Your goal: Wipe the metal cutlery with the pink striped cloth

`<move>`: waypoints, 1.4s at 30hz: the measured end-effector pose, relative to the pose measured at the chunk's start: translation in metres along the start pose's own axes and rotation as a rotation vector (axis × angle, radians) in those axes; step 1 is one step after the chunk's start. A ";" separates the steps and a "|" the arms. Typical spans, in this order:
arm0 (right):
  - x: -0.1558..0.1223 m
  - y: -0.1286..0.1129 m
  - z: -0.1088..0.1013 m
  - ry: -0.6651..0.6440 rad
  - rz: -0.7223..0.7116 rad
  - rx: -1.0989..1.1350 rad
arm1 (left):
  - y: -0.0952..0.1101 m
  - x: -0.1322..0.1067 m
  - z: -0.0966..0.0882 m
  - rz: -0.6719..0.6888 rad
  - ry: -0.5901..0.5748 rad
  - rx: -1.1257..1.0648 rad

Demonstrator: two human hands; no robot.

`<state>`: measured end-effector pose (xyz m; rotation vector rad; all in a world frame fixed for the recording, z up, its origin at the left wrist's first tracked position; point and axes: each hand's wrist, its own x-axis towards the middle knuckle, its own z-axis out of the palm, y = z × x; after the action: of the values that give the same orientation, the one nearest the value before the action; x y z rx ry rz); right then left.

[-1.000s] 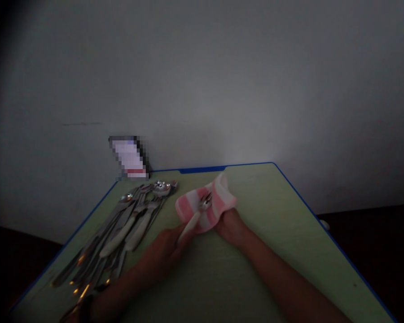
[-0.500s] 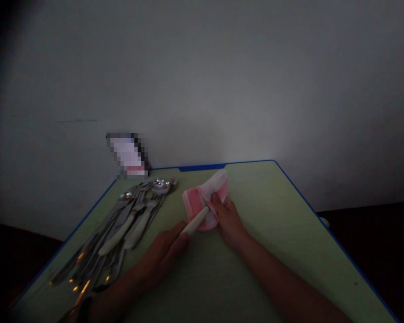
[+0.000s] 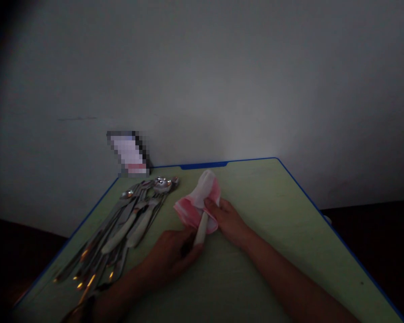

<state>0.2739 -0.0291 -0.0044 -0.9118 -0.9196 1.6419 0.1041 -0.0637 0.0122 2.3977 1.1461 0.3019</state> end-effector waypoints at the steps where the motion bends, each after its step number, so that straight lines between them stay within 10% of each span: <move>1: 0.000 0.001 0.000 -0.001 -0.036 -0.067 | 0.000 0.000 -0.001 0.000 0.003 0.000; 10: 0.002 -0.004 -0.006 0.121 -0.193 -0.183 | -0.001 -0.004 -0.013 0.060 -0.010 -0.195; 24: 0.012 -0.017 -0.014 0.109 -0.057 0.440 | -0.016 -0.002 -0.002 -0.129 0.311 -0.459; 30: 0.005 -0.022 -0.012 -0.123 0.100 0.628 | -0.008 0.002 -0.007 -0.163 0.212 -0.337; 42: 0.009 -0.008 0.000 0.025 0.133 0.393 | -0.001 -0.001 -0.011 -0.025 0.027 -0.128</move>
<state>0.2757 -0.0191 0.0016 -0.7298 -0.4992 1.8361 0.0982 -0.0607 0.0210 2.2731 1.1321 0.3882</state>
